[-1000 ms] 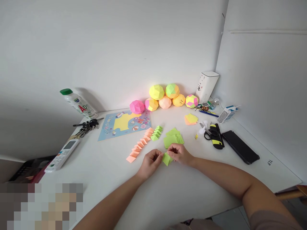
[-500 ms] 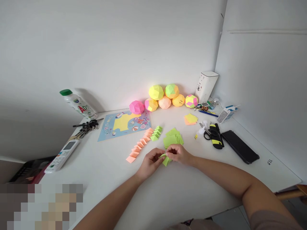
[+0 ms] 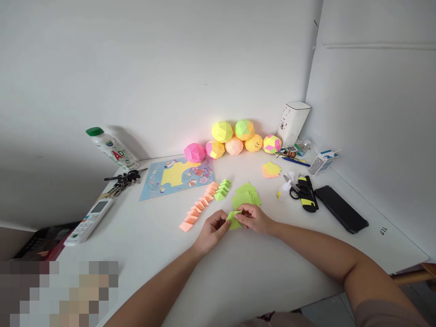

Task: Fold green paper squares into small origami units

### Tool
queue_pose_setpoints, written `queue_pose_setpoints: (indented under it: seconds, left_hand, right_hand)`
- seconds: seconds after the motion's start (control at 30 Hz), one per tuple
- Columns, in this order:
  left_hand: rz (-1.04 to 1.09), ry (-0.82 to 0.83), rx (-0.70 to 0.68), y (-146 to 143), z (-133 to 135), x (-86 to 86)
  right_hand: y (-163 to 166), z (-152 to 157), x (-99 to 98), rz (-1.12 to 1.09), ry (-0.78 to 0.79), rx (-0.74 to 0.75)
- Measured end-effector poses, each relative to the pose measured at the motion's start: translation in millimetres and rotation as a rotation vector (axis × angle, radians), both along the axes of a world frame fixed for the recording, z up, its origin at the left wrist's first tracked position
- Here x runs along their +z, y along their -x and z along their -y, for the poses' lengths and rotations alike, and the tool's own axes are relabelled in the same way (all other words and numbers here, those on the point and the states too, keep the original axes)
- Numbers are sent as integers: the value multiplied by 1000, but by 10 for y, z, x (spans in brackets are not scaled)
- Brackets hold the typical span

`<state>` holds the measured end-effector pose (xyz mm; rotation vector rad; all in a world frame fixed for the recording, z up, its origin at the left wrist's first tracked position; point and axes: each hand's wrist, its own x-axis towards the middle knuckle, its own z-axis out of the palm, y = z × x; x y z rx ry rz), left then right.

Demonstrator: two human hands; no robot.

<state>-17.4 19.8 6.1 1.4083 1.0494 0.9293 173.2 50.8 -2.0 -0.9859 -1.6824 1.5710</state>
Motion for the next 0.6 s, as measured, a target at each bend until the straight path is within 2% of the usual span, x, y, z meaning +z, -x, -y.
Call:
queue_pose_setpoints:
  seconds: [0.13, 0.4, 0.6]
  left_hand:
    - [2, 12, 23, -17, 6, -3]
    - [180, 195, 217, -55, -11, -55]
    - [162, 51, 196, -31, -30, -75]
  right_hand:
    - [-2, 8, 37, 51, -38, 32]
    - [-1, 27, 93, 28, -44, 62]
    - [5, 27, 86, 70, -161, 39]
